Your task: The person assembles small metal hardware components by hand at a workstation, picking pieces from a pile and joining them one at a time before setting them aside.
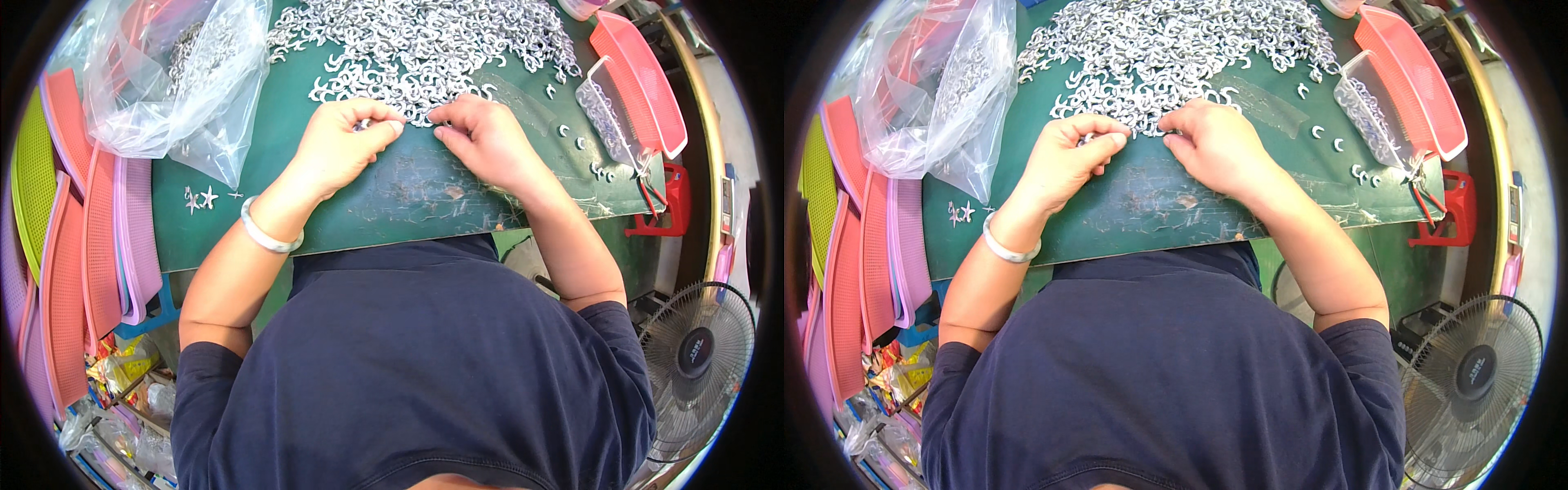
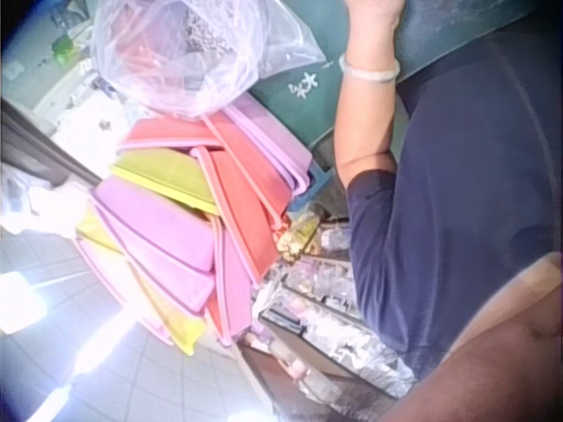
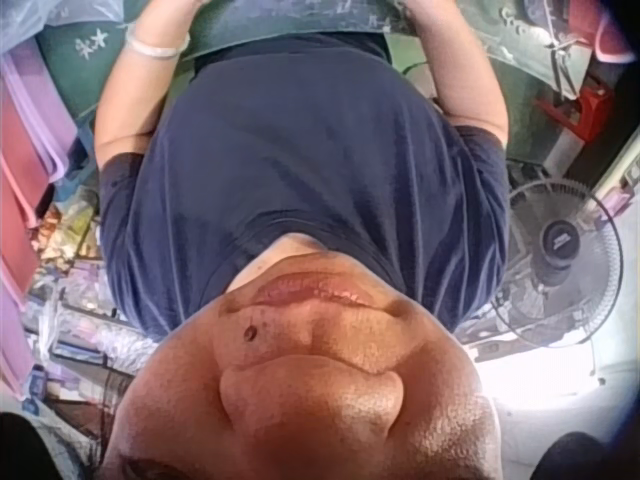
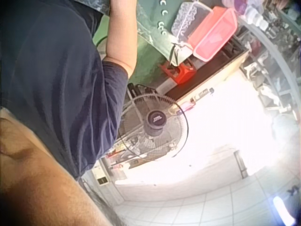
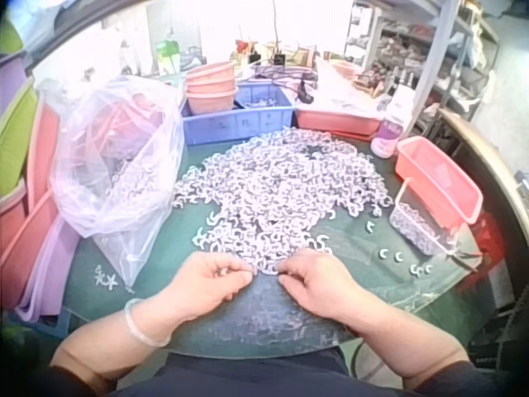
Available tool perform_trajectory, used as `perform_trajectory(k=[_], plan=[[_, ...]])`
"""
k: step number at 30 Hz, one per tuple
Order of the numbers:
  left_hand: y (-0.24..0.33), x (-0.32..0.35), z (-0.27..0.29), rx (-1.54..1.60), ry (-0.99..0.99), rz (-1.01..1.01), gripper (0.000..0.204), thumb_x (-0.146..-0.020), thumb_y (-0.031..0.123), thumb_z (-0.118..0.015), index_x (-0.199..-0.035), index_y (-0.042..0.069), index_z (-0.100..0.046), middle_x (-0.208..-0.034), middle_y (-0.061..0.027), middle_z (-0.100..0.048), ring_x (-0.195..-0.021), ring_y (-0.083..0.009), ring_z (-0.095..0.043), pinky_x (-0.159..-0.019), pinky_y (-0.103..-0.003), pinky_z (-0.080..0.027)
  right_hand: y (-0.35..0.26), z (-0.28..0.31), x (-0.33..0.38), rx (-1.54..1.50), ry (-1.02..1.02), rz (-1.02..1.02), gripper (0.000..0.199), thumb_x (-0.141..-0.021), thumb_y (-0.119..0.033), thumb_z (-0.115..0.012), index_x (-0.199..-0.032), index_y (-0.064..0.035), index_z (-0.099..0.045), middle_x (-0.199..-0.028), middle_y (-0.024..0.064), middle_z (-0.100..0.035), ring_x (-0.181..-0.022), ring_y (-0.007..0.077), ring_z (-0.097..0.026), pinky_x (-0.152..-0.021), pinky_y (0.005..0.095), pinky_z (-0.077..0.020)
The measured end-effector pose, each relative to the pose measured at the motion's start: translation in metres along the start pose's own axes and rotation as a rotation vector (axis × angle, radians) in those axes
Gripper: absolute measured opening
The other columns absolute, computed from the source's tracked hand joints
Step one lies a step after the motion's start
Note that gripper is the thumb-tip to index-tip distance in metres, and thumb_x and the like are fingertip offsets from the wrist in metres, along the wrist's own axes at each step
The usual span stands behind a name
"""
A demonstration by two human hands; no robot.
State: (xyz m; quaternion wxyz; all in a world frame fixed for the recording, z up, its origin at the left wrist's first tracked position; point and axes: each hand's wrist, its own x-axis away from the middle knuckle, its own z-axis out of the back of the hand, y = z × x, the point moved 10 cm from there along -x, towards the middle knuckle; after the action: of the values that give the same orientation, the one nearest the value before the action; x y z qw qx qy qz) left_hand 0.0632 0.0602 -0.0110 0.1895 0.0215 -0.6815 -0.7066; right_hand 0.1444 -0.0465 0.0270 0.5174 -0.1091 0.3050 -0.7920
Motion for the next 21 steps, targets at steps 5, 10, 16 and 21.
perform_trajectory(k=[5,10,16,21], plan=[[0.037,-0.002,-0.023,-0.790,0.033,-0.477,0.018,-0.079,0.009,-0.061,-0.096,0.009,-0.067,-0.087,-0.0119,-0.066,-0.075,-0.0248,-0.064,-0.068,-0.031,-0.050,-0.010,-0.001,0.006,0.148,-0.043,0.048,0.014,-0.076,-0.014,-0.060,-0.087,-0.0083,-0.065,-0.081,0.0081,-0.060,-0.078,0.0280,-0.060,-0.067,0.0374,-0.0481],[0.038,-0.003,-0.026,-0.898,0.027,-0.470,0.018,-0.079,0.010,-0.060,-0.096,0.008,-0.067,-0.085,-0.0115,-0.066,-0.074,-0.0250,-0.064,-0.067,-0.032,-0.050,-0.012,0.003,0.008,0.103,-0.030,0.050,0.014,-0.077,-0.015,-0.060,-0.089,-0.0095,-0.064,-0.079,0.0070,-0.059,-0.076,0.0265,-0.060,-0.066,0.0363,-0.0482],[0.030,0.000,-0.012,-0.816,-0.020,-0.334,0.019,-0.078,0.009,-0.061,-0.096,0.007,-0.067,-0.085,-0.0108,-0.066,-0.074,-0.0235,-0.065,-0.067,-0.031,-0.050,-0.020,-0.007,0.007,0.227,-0.042,0.100,0.015,-0.078,-0.019,-0.061,-0.089,-0.0095,-0.064,-0.080,0.0054,-0.057,-0.075,0.0262,-0.060,-0.064,0.0366,-0.0485],[0.034,0.010,-0.014,-0.828,-0.051,-0.454,0.019,-0.077,0.008,-0.061,-0.095,0.009,-0.067,-0.085,-0.0092,-0.066,-0.074,-0.0241,-0.064,-0.067,-0.031,-0.050,-0.014,-0.003,0.005,0.059,0.009,0.110,0.013,-0.079,-0.017,-0.061,-0.086,-0.0074,-0.066,-0.078,0.0053,-0.060,-0.072,0.0236,-0.061,-0.063,0.0337,-0.0483]])
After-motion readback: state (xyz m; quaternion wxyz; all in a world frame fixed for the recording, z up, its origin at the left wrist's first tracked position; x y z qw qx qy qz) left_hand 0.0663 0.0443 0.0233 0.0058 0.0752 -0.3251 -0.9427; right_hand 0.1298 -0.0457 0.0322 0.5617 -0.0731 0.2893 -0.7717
